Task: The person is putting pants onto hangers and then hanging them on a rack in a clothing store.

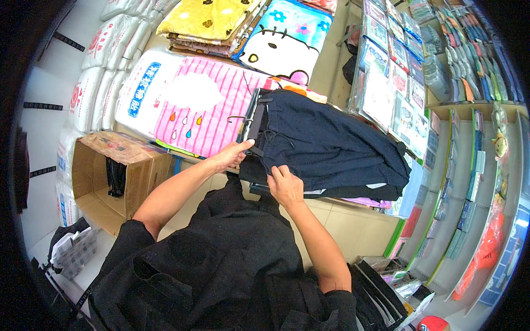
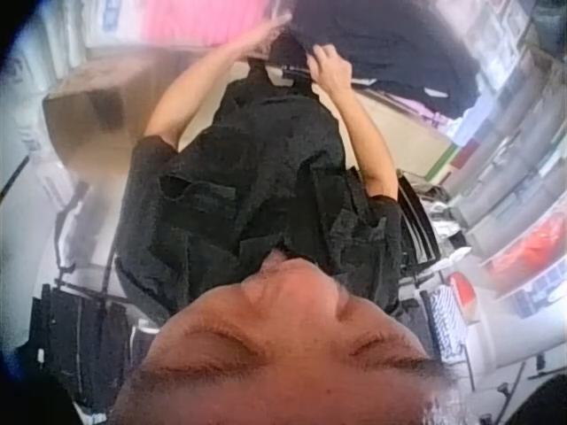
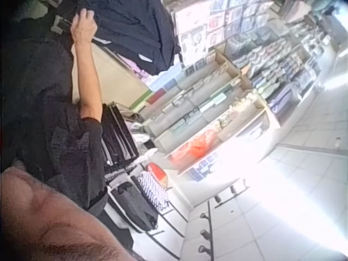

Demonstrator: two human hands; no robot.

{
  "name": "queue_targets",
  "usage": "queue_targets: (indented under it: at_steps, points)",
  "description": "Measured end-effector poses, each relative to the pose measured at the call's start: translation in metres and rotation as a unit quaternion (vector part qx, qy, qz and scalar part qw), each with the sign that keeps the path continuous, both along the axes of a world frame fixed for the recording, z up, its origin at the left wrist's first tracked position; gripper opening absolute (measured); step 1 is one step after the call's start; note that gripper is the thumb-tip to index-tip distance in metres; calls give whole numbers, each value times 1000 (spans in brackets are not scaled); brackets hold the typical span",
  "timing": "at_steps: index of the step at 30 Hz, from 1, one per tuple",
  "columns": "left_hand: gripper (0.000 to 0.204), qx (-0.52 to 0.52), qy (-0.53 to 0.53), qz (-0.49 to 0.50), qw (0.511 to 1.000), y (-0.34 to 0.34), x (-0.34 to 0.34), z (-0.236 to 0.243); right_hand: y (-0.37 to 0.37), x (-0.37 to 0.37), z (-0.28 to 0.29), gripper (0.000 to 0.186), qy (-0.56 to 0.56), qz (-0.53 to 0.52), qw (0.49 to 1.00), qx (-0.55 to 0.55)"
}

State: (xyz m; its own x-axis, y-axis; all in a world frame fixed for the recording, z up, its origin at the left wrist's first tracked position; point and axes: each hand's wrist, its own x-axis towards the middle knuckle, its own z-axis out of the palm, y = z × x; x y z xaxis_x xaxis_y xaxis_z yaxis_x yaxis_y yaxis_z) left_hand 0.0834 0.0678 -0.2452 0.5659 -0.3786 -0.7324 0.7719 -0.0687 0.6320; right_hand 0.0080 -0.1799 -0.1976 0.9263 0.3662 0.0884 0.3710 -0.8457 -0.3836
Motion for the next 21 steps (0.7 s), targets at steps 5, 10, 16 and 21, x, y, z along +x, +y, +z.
queue_targets:
  at_steps: [5,10,16,21]
  points:
    - [62,-21,-78,21,997,-5,-1,9,-4,1,9,26,-36,-7,999,12]
    - [61,-12,-93,18,995,-17,-8,18,-6,7,17,29,-68,12,998,13]
    - [61,-4,-97,12,995,-23,-11,17,-5,10,19,28,-98,58,993,-12]
    - [65,9,-93,-5,996,-27,-12,13,-1,12,18,28,-131,81,987,-36]
